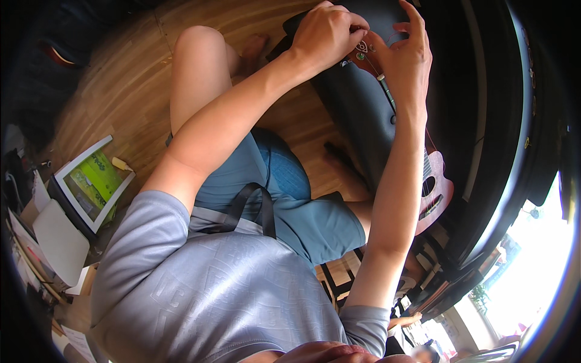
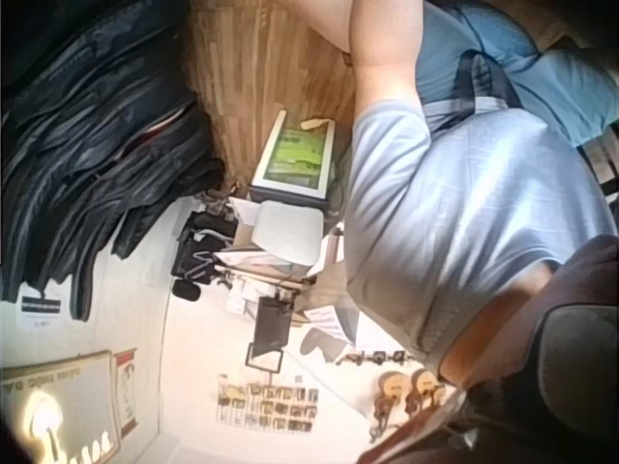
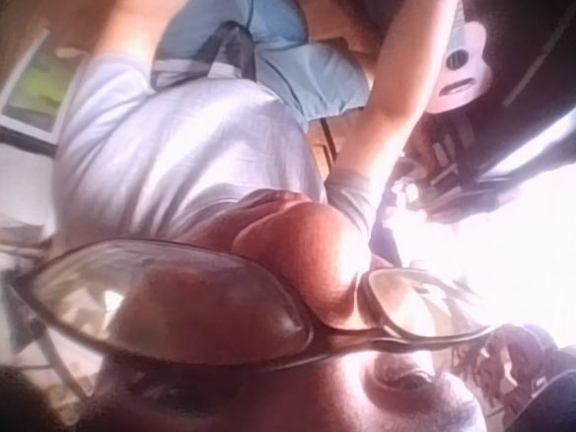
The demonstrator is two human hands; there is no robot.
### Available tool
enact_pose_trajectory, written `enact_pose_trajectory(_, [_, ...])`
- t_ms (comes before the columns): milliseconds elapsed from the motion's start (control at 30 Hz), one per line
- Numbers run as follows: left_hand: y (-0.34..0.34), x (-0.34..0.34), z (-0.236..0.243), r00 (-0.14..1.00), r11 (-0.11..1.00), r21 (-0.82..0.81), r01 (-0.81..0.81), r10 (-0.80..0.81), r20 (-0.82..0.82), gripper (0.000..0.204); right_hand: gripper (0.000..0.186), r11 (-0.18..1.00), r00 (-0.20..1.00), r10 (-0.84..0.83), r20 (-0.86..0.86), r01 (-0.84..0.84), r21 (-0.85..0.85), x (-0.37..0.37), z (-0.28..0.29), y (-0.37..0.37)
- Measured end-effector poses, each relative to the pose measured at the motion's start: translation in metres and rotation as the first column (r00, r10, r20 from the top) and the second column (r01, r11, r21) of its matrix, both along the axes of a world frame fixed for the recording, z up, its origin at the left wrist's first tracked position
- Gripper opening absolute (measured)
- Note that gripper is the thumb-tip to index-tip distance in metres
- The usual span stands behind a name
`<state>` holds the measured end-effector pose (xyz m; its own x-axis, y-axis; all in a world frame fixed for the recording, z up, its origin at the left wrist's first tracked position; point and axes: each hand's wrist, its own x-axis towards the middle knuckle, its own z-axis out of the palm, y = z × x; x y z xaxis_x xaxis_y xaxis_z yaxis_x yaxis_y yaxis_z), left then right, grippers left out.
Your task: The person threads a new string through the tuning peg of a guitar headstock and winds it around the peg to secure it. The person repeats this process for multiple strings, winding each one by hand.
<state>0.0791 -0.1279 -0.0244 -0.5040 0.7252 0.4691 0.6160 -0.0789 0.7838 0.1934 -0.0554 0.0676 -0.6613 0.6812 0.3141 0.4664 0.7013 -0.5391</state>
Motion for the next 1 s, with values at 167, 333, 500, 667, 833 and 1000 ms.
enact_pose_trajectory(167, [0.003, 0.0, -0.007, 0.995, 0.999, -0.006, -0.043, 0.042, -0.088, 0.01, 0.032, 0.881, 0.968, 0.12, 0.221, -0.206, 0.425, 0.016, -0.021, 0.024])
enact_pose_trajectory(333, [0.008, 0.001, -0.011, 1.0, 1.0, -0.005, -0.001, 0.001, 0.006, 0.01, 0.022, 0.805, 0.918, 0.251, 0.306, -0.374, 0.461, 0.02, -0.033, 0.039])
enact_pose_trajectory(500, [0.005, -0.001, -0.011, 0.999, 0.999, 0.0, -0.036, 0.036, -0.036, 0.011, 0.016, 0.903, 0.915, 0.23, 0.331, -0.328, 0.279, 0.016, -0.033, 0.03])
enact_pose_trajectory(667, [0.002, 0.0, -0.007, 1.0, 1.0, 0.022, -0.019, 0.02, -0.011, 0.017, 0.018, 0.921, 0.925, 0.255, 0.282, -0.321, 0.221, 0.011, -0.032, 0.034])
enact_pose_trajectory(833, [-0.002, -0.002, -0.006, 0.991, 0.999, -0.002, -0.037, 0.037, 0.131, 0.022, 0.022, 0.951, 0.937, 0.214, 0.276, -0.265, 0.161, 0.008, -0.031, 0.034])
enact_pose_trajectory(1000, [-0.008, -0.016, 0.004, 0.924, 0.984, -0.112, 0.136, -0.086, 0.372, 0.025, 0.022, 0.957, 0.93, 0.22, 0.294, -0.264, 0.119, 0.01, -0.032, 0.039])
